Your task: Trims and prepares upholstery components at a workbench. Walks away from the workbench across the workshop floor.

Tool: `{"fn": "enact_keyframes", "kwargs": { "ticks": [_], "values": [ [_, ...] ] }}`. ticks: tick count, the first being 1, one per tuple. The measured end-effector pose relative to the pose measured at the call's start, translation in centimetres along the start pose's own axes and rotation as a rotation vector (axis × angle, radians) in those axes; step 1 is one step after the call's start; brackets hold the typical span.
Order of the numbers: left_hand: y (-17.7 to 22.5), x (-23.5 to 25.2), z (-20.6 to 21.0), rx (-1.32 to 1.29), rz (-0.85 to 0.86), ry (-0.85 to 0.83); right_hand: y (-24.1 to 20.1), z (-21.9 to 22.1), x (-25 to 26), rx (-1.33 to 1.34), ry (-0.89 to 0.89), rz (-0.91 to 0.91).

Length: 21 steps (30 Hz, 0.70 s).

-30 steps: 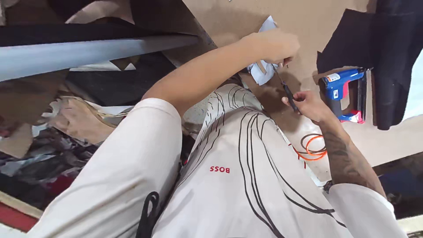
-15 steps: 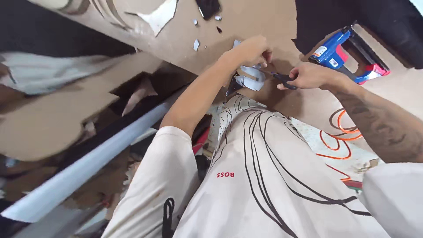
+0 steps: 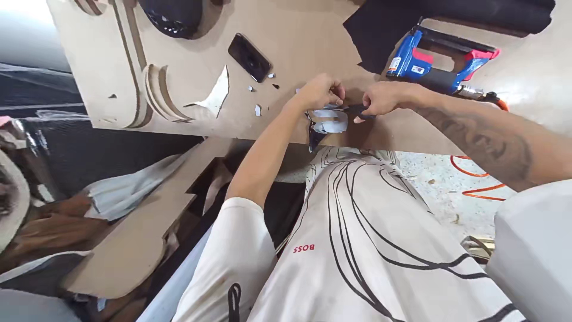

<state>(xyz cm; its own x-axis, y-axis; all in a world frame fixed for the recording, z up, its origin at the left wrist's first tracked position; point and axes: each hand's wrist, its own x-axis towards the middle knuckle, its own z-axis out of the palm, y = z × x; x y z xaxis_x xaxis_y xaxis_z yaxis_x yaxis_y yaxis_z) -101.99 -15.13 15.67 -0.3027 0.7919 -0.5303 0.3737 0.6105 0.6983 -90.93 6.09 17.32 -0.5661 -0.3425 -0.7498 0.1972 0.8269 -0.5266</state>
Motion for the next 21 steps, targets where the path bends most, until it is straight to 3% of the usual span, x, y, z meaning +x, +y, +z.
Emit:
{"fn": "enact_keyframes", "kwargs": {
  "ticks": [3, 4, 7, 9, 11, 14, 18, 21],
  "values": [
    [0.4, -0.5, -0.4, -0.161, 0.030, 0.112, 0.5, 0.7, -0.9, -0.067, 0.050, -0.018],
    [0.4, -1.0, -0.4, -0.297, 0.065, 0.234, 0.8, 1.0, -1.6, -0.073, 0.080, -0.028],
    [-1.0, -4.2, -0.9, -0.632, 0.181, 0.839, 2.3, 3.6, -5.3, 0.051, 0.326, -0.016],
    [-2.7, -7.9, -0.6, -0.459, -0.058, 1.036, 2.9, 6.2, -7.7, -0.011, 0.567, 0.080],
    [-2.8, -10.8, 2.0, -0.349, -0.336, 1.015, 2.4, 8.4, -9.1, -0.133, 0.776, 0.179],
    [-0.5, -12.3, 6.8, -0.344, -0.493, 0.808, -1.9, 9.7, -8.8, -0.078, 0.859, 0.224],
    [0.6, -10.1, 11.1, -0.128, -0.353, 0.801, -4.8, 10.4, -2.8, 0.292, 0.638, 0.086],
    [-1.6, -8.0, 12.6, -0.024, -0.203, 0.873, -4.9, 9.6, 1.2, 0.307, 0.505, 0.087]
  ]
}}
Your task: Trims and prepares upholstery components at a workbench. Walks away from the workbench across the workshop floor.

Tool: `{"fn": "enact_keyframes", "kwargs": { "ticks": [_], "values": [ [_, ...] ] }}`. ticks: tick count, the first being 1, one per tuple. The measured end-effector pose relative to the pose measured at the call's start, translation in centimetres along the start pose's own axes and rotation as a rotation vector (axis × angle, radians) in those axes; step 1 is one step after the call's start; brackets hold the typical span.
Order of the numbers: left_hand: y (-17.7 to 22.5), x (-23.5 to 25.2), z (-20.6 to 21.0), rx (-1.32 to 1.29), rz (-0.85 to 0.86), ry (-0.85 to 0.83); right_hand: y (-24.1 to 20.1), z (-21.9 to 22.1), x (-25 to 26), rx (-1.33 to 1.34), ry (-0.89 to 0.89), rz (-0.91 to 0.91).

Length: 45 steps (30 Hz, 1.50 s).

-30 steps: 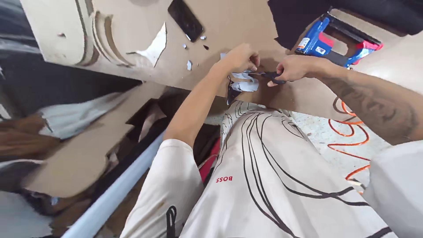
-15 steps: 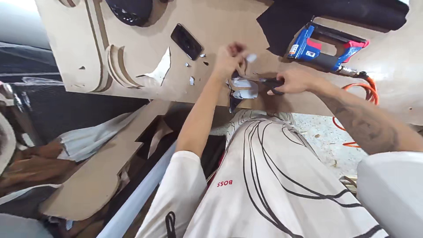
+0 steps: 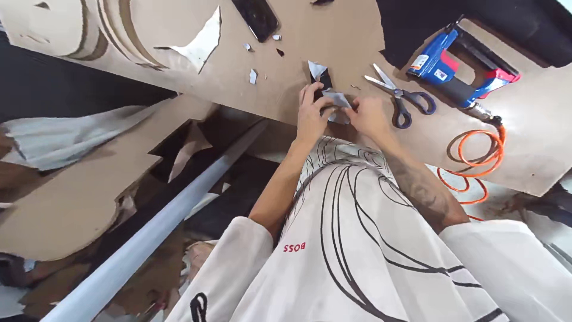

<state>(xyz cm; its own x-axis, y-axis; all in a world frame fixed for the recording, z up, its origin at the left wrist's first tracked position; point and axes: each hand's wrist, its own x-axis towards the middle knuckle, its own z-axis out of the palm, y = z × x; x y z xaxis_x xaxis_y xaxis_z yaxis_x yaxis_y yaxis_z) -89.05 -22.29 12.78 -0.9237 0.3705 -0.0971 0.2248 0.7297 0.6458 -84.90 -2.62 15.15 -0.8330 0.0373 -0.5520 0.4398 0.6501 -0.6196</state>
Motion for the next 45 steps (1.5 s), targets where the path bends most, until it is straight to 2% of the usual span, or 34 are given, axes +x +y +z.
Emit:
{"fn": "enact_keyframes", "kwargs": {
  "ticks": [3, 6, 10, 12, 15, 17, 19, 20, 21, 23, 24, 25, 27, 29, 31, 33, 35, 37, 40, 43, 45],
  "values": [
    [-1.9, 1.0, 0.5, -0.138, 0.154, -0.015, -0.4, -0.7, 2.2, -0.019, -0.128, 0.000],
    [-3.1, 1.2, 0.4, -0.250, 0.290, -0.115, -1.1, 0.2, 2.1, 0.079, -0.105, 0.025],
    [-3.7, 1.0, -1.0, -0.201, 0.410, -0.309, -2.9, 1.5, 2.9, 0.280, -0.047, 0.295],
    [-3.7, 1.0, -1.2, -0.152, 0.404, -0.329, -4.1, 1.6, 3.1, 0.380, -0.057, 0.420],
    [-3.2, 1.2, 0.0, -0.100, 0.328, -0.257, -4.8, 1.2, 3.5, 0.354, -0.077, 0.500],
    [-3.3, 1.2, 1.0, -0.103, 0.285, -0.191, -5.0, 0.7, 3.9, 0.311, -0.146, 0.502],
    [-3.5, 0.7, 0.6, -0.062, 0.228, -0.171, -5.9, 0.0, 3.3, 0.322, -0.197, 0.420],
    [-3.1, 0.7, 0.5, -0.047, 0.226, -0.153, -6.2, -1.5, 2.4, 0.323, -0.187, 0.341],
    [-2.3, 1.1, 0.6, -0.069, 0.246, -0.137, -6.1, -3.3, 1.1, 0.279, -0.074, 0.263],
    [-2.0, 1.0, 0.4, -0.126, 0.276, -0.178, -4.1, -5.6, -1.1, 0.004, 0.329, 0.174],
    [-2.2, 1.1, 0.4, -0.147, 0.290, -0.178, -2.1, -6.9, -1.3, -0.183, 0.472, 0.203],
    [-2.5, 1.1, 0.5, -0.180, 0.301, -0.176, 0.2, -8.4, -1.5, -0.337, 0.543, 0.272],
    [-3.0, 0.9, 0.7, -0.211, 0.310, -0.175, 5.1, -11.0, -1.4, -0.446, 0.562, 0.338],
    [-3.5, 0.8, 0.5, -0.211, 0.311, -0.170, 8.4, -12.6, 0.1, -0.428, 0.469, 0.282],
    [-3.6, 1.0, 0.6, -0.196, 0.319, -0.178, 9.4, -14.6, 1.0, -0.416, 0.372, 0.170],
    [-2.7, 1.7, 1.3, -0.163, 0.319, -0.201, 9.4, -16.4, -0.1, -0.425, 0.420, 0.082],
    [-3.4, 0.9, 0.2, -0.103, 0.256, -0.197, 6.1, -14.2, -1.9, -0.342, 0.458, 0.081],
    [-4.1, 0.9, 0.0, -0.107, 0.230, -0.193, 1.2, -11.9, -5.7, -0.240, 0.430, 0.220],
    [-3.9, 2.2, 0.7, -0.183, 0.255, -0.237, -3.0, -5.7, -10.7, -0.142, 0.559, 0.256],
    [-4.4, 2.3, 0.8, -0.288, 0.296, -0.230, -6.3, 2.7, -11.0, 0.089, 0.678, 0.275],
    [-4.6, 2.0, 1.1, -0.314, 0.315, -0.197, -7.7, 6.1, -10.1, 0.164, 0.686, 0.334]
  ]
}}
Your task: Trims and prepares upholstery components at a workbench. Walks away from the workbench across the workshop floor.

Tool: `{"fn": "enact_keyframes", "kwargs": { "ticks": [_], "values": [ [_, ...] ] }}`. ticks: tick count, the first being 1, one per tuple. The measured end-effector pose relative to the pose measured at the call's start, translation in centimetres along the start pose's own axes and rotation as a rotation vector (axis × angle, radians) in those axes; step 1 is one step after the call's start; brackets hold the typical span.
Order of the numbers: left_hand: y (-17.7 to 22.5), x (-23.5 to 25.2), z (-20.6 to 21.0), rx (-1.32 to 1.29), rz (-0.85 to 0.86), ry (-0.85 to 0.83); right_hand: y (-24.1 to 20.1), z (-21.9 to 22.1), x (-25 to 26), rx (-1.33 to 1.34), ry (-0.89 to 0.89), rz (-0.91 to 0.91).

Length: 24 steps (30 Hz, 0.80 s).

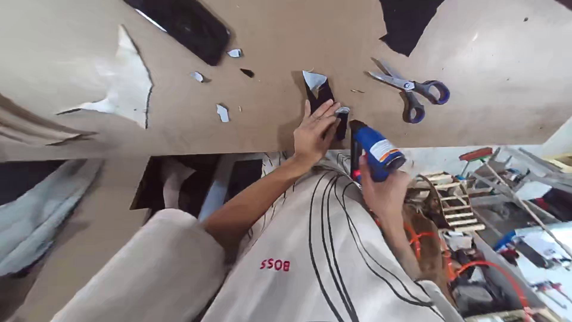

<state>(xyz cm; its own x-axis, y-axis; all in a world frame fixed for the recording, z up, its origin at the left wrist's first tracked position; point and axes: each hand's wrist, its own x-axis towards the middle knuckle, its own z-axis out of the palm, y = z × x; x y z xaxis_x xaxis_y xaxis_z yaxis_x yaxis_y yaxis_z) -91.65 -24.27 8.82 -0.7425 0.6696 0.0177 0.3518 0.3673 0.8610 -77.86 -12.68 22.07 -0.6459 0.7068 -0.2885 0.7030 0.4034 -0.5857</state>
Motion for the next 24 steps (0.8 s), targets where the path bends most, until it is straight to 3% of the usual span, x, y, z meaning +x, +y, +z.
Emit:
{"fn": "enact_keyframes", "kwargs": {
  "ticks": [9, 24],
  "values": [
    [-0.7, 0.0, -0.4, 0.038, 0.062, -0.019, -3.3, 4.5, -2.1, -0.066, 0.028, 0.224],
    [-0.9, 0.1, -0.5, -0.013, 0.029, -0.019, -4.4, 5.3, -3.1, -0.104, 0.142, 0.251]
  ]
}}
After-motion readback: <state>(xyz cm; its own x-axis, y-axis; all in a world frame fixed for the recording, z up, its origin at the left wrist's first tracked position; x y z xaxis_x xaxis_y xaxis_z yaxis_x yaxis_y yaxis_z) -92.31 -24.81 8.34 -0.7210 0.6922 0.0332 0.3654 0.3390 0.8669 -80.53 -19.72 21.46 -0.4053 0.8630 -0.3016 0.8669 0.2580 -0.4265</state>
